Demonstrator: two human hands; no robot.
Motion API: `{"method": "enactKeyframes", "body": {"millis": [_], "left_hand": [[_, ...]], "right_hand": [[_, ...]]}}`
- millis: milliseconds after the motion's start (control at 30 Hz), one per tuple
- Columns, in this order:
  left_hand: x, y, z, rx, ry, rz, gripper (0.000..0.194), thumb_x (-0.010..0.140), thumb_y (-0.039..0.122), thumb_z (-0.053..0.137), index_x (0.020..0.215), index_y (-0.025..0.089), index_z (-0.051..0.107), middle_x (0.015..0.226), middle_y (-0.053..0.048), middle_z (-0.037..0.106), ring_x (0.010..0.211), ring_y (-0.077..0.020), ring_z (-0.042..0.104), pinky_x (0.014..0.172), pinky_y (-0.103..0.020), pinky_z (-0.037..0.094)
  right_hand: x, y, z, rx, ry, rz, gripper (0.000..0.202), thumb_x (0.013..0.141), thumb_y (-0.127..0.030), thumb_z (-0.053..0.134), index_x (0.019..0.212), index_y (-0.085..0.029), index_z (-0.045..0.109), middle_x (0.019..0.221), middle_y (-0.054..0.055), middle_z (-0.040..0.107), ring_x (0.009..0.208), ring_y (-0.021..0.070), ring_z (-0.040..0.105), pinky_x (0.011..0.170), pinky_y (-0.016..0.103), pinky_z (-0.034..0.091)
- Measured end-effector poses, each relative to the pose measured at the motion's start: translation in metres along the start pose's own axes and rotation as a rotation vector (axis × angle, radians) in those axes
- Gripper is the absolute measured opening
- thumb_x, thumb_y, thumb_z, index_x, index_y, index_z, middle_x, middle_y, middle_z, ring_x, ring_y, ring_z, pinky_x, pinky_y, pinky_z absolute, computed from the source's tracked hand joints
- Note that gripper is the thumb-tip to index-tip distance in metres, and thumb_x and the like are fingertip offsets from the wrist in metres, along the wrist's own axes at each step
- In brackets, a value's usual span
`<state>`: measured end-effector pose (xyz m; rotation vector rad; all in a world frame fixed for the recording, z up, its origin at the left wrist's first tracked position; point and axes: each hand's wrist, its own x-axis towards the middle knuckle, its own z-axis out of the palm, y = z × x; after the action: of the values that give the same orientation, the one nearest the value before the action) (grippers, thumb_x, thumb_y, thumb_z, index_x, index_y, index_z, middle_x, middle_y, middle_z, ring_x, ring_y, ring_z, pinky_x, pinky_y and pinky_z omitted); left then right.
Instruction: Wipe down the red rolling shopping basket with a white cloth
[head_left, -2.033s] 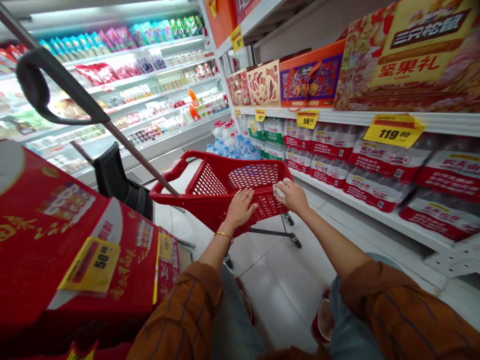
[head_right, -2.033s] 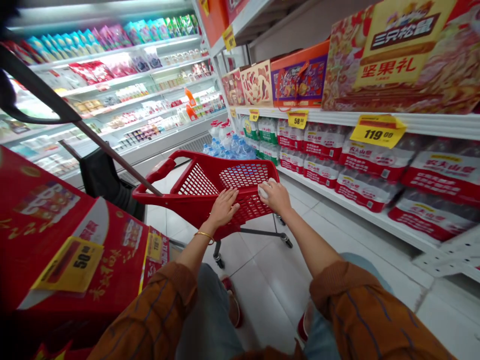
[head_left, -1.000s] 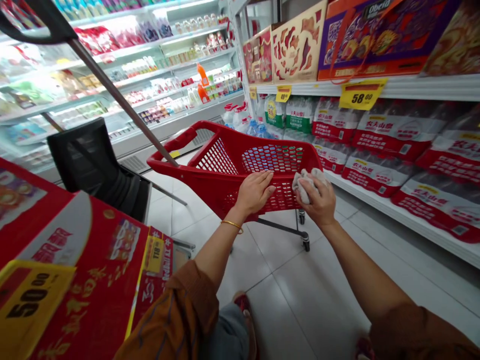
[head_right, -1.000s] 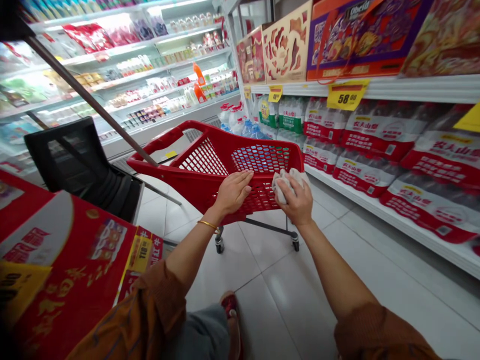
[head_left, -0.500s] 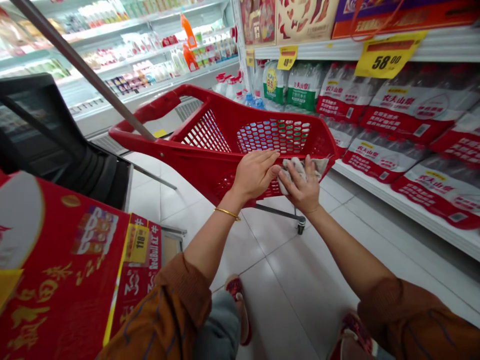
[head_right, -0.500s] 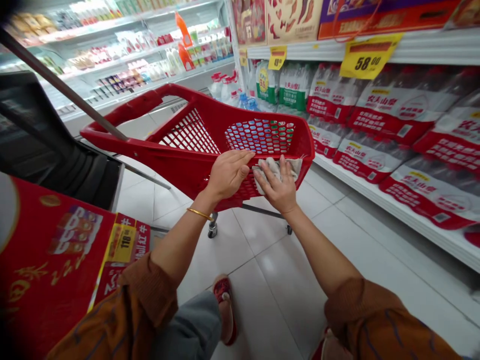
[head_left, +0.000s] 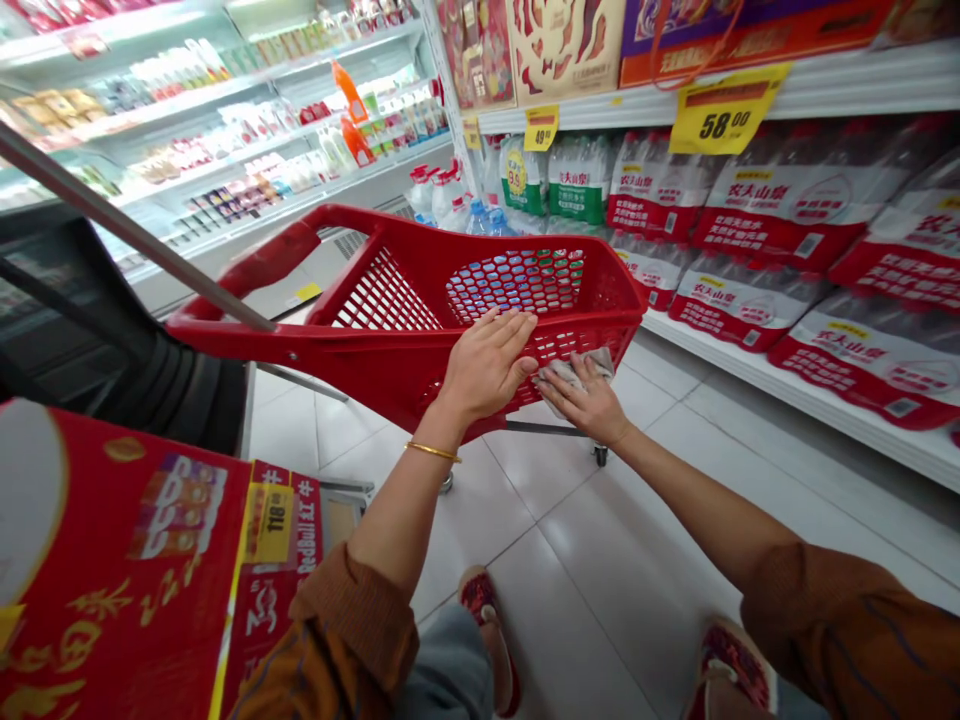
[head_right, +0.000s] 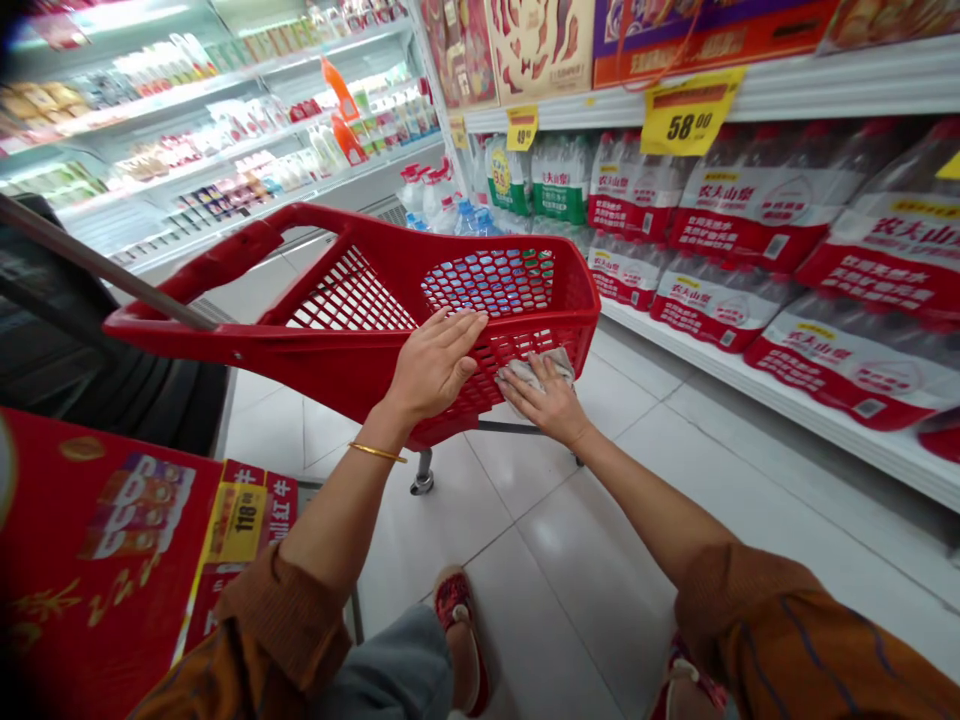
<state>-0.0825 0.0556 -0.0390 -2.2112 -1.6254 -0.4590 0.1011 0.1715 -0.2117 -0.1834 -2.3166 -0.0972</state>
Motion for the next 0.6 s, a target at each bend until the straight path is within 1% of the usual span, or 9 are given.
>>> {"method": "enactKeyframes", "body": {"millis": [67,133,267,400,500,600], "left_hand": [[-0.001,0.000,-0.001,0.021,-0.014,0.018,0.073,0.102,0.056,0.010,0.140,0.007,0.048,0.140,-0.017,0.056,0.135,-0.0263,0.047,0.117,-0.046,0.027],[-0.002,-0.001,-0.002,0.033,-0.032,0.029,0.070,0.102,0.055,0.012,0.142,0.008,0.045,0.142,-0.016,0.054,0.137,-0.0261,0.045,0.118,-0.046,0.026],[-0.005,-0.005,-0.006,0.058,-0.078,0.068,0.069,0.102,0.055,0.013,0.146,0.010,0.040,0.145,-0.016,0.051,0.140,-0.0257,0.042,0.119,-0.046,0.026],[-0.005,-0.012,-0.017,0.084,-0.166,0.145,0.069,0.102,0.057,0.016,0.150,0.012,0.034,0.150,-0.014,0.045,0.144,-0.0245,0.035,0.120,-0.043,0.025],[-0.001,-0.017,-0.025,0.090,-0.221,0.246,0.068,0.101,0.059,0.021,0.152,0.016,0.030,0.154,-0.011,0.039,0.146,-0.0236,0.031,0.121,-0.042,0.024],[-0.001,-0.019,-0.025,0.114,-0.269,0.336,0.069,0.099,0.062,0.025,0.153,0.018,0.027,0.158,-0.008,0.033,0.147,-0.0225,0.028,0.122,-0.040,0.021]], "right_hand": [[-0.013,0.000,0.006,-0.006,-0.001,-0.038,0.046,0.094,-0.012,0.052,0.136,-0.032,0.054,0.139,0.004,0.058,0.145,0.0322,0.025,0.110,0.063,0.038],[-0.021,0.000,0.011,0.002,0.016,-0.040,0.046,0.094,-0.011,0.052,0.135,-0.031,0.055,0.138,0.005,0.059,0.145,0.0312,0.027,0.110,0.061,0.039],[-0.025,-0.006,0.010,0.046,0.054,-0.016,0.045,0.094,-0.012,0.054,0.134,-0.031,0.056,0.138,0.004,0.059,0.144,0.0306,0.028,0.110,0.061,0.040],[-0.015,-0.017,-0.004,0.087,0.105,-0.039,0.045,0.093,-0.013,0.056,0.134,-0.032,0.056,0.139,0.003,0.058,0.144,0.0299,0.028,0.109,0.059,0.042],[0.000,-0.028,-0.016,0.056,0.142,-0.047,0.045,0.094,-0.016,0.056,0.134,-0.035,0.055,0.137,0.000,0.060,0.145,0.0299,0.028,0.110,0.059,0.042],[0.018,-0.034,-0.025,0.015,0.136,-0.011,0.044,0.095,-0.020,0.055,0.135,-0.039,0.054,0.134,-0.001,0.062,0.144,0.0298,0.030,0.112,0.060,0.039]]}}
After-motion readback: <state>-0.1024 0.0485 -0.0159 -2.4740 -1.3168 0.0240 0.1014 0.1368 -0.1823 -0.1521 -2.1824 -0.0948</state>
